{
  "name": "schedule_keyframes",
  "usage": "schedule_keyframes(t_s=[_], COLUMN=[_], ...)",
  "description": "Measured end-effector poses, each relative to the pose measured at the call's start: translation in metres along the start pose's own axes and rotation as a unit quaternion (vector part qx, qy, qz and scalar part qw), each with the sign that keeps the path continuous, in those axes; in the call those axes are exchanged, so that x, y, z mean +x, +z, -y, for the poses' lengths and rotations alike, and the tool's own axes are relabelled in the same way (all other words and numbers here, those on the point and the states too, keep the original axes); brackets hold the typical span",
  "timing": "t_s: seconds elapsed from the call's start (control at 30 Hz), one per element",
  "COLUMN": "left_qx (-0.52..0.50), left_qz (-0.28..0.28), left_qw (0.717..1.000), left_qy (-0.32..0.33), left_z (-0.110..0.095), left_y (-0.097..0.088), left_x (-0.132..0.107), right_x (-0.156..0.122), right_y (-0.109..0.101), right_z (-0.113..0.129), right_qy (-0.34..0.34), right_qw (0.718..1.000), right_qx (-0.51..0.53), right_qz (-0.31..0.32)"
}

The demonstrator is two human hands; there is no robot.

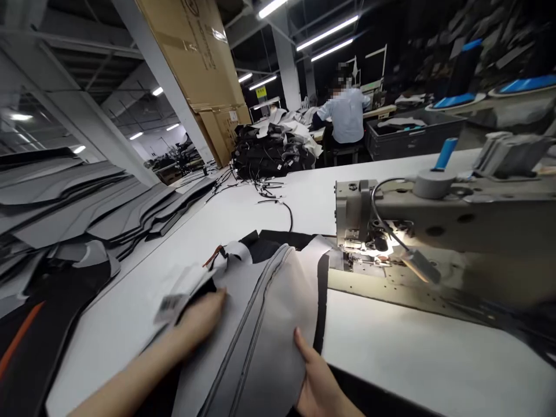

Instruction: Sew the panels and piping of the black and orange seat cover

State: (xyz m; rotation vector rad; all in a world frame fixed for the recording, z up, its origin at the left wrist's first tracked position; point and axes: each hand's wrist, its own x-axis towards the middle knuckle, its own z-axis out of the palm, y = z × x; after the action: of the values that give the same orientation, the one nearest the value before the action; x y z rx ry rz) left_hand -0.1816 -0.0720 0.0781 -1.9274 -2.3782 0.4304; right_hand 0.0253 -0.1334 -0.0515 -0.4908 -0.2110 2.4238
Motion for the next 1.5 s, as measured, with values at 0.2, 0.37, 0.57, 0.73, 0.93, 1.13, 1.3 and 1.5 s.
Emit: schedule_keyframes(t_s=[0.2,0.37,0.57,0.73,0.93,1.13,1.3,1.5], left_qx=[0.022,0.075,-0.001,-0.039,-0.049,-0.063,-0.052,-0.070], left_qz=[-0.107,0.003,0.035,-0.117,-0.069,-0.056,-0.041,-0.031], left_qw=[0.971,0.864,0.888,0.911,0.887,0.850,0.844,0.860], left_qy=[0.212,0.497,0.459,0.393,0.454,0.520,0.532,0.505], left_z=[-0.075,-0.155,-0.153,-0.176,-0.179,-0.198,-0.219,-0.224], left_y=[-0.084,-0.035,0.041,0.041,0.041,0.037,0.037,0.032], left_x=[0.008,0.045,0.086,0.092,0.077,0.064,0.071,0.066], right_x=[0.002,-0.016,-0.036,-0.008,0.007,-0.008,-0.018,-0.031], right_y=[0.014,-0.006,-0.038,-0.067,-0.078,-0.096,-0.110,-0.106], right_z=[-0.006,-0.010,0.043,0.045,0.026,0.024,0.020,0.024], right_qy=[-0.033,-0.174,-0.202,-0.304,-0.609,-0.589,-0.534,-0.487], right_qw=[0.996,0.950,0.814,0.651,0.363,0.338,0.405,0.507], right_qx=[0.020,-0.205,-0.545,-0.696,-0.703,-0.730,-0.734,-0.691], right_qz=[-0.085,-0.162,0.009,0.013,-0.058,-0.079,-0.111,-0.172])
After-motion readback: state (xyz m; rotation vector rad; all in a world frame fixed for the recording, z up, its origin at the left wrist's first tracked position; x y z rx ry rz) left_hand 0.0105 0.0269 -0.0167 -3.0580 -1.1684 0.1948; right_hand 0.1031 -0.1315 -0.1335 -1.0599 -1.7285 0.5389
